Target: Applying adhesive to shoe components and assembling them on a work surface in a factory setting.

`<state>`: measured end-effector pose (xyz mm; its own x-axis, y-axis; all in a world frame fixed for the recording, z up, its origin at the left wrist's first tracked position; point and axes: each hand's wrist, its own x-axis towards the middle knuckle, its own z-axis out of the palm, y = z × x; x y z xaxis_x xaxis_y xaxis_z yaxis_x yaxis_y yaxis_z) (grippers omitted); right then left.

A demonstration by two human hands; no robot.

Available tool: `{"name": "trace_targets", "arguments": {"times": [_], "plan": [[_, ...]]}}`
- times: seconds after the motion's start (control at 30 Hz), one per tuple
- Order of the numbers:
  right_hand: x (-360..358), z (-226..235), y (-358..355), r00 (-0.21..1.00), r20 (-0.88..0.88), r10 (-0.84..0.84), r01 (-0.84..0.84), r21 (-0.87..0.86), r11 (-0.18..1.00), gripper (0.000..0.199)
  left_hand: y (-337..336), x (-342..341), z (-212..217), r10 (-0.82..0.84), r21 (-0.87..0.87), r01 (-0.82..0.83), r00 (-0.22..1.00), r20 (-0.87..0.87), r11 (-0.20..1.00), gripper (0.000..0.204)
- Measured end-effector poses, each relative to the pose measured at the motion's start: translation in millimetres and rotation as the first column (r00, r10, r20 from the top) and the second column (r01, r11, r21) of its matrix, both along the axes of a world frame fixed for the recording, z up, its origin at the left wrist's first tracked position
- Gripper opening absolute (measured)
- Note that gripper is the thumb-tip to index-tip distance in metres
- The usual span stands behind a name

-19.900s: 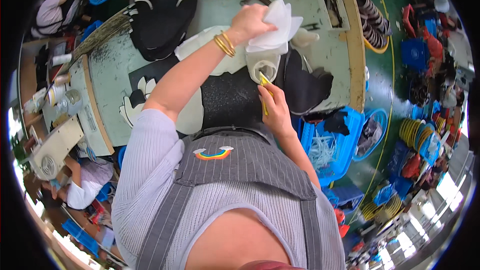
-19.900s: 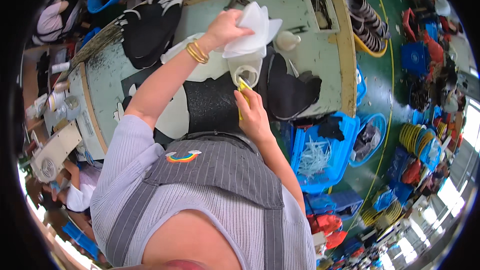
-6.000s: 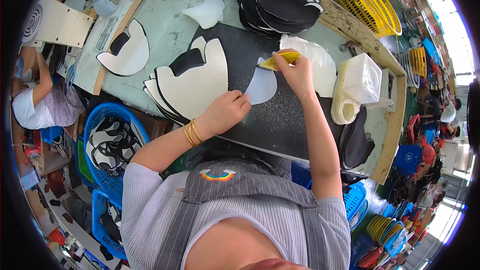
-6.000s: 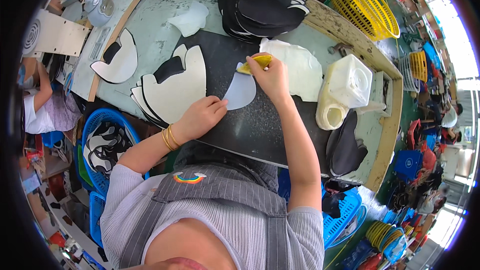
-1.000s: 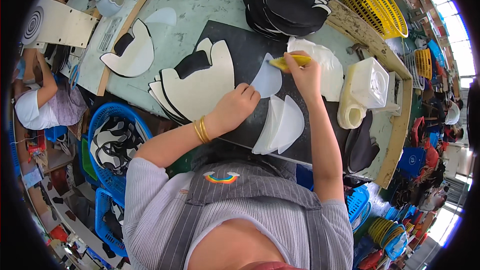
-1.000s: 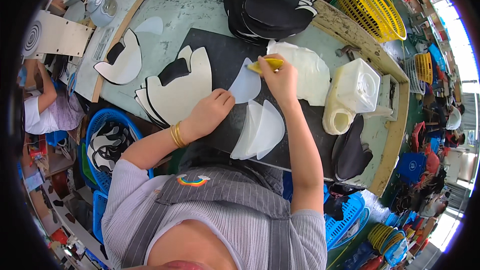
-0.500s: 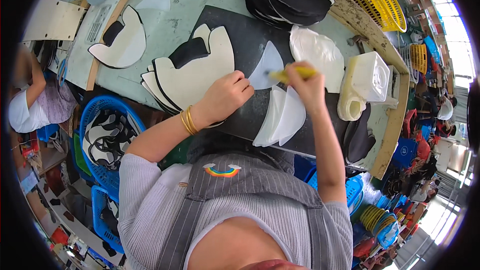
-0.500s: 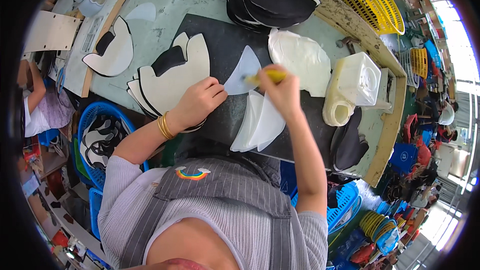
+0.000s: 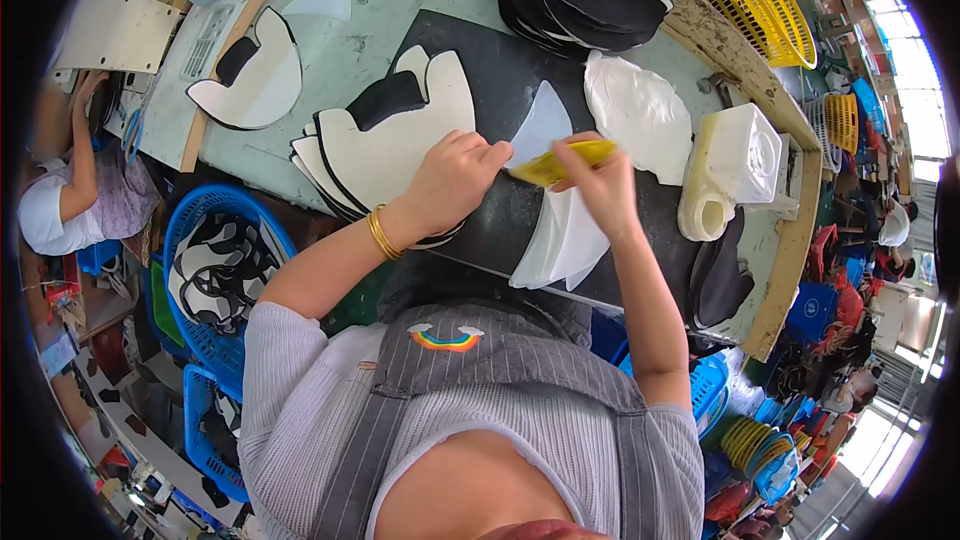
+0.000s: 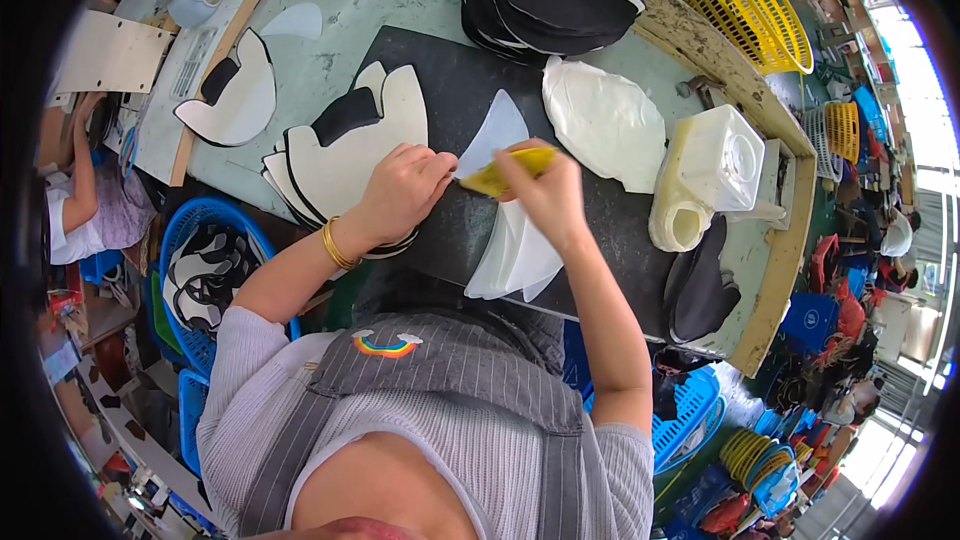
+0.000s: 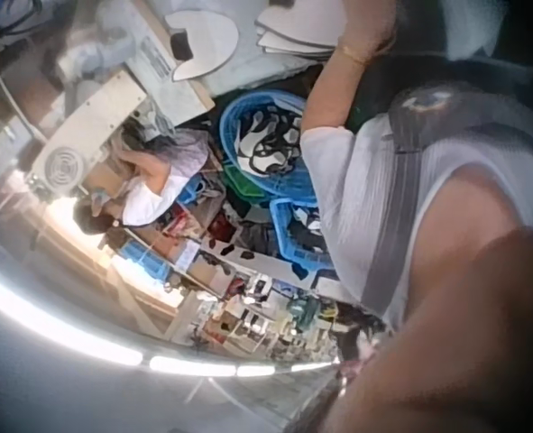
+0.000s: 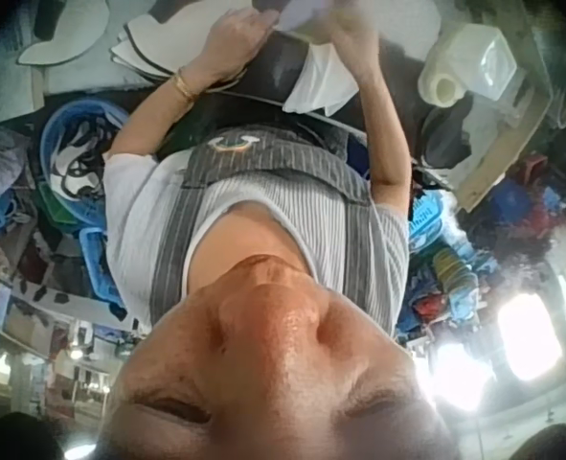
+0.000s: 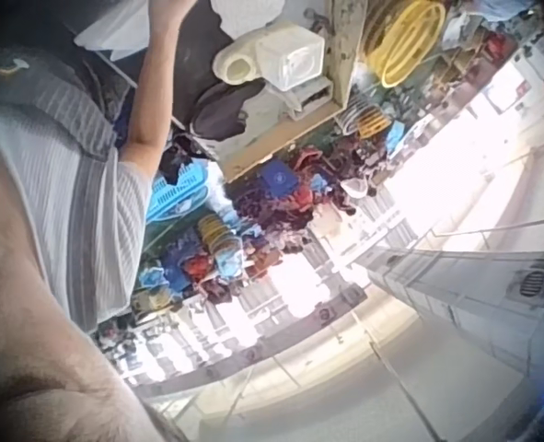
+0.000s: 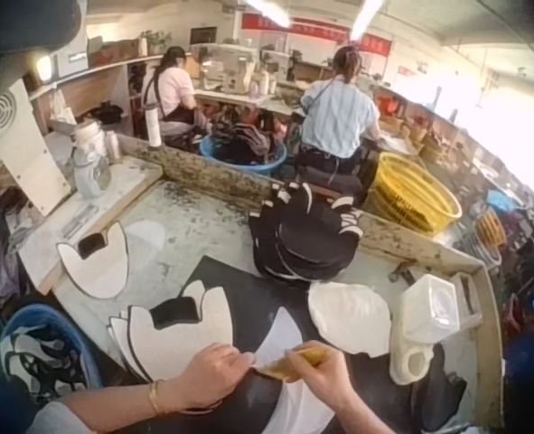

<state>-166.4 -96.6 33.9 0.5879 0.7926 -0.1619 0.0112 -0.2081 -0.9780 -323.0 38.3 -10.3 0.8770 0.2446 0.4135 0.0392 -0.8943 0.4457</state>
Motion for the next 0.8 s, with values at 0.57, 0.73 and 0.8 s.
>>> {"name": "trace_targets", "arguments": {"times": [0.57,0.73,0.8], "plan": [[45,-16,90,0.947,0.285,0.147,-0.193,0.139,0.971,0.016,130,83,-9,0.193,-0.483,-0.347,0.921,-0.339,0.804,0.035],[68,-14,103,0.951,0.214,0.222,-0.233,0.027,0.972,0.013,128,80,-6,0.236,-0.444,-0.387,0.903,-0.358,0.808,0.031],[63,-12,105,0.930,0.323,0.176,-0.209,0.072,0.975,0.015,127,77,-2,0.253,-0.449,-0.394,0.905,-0.342,0.802,0.030]]}}
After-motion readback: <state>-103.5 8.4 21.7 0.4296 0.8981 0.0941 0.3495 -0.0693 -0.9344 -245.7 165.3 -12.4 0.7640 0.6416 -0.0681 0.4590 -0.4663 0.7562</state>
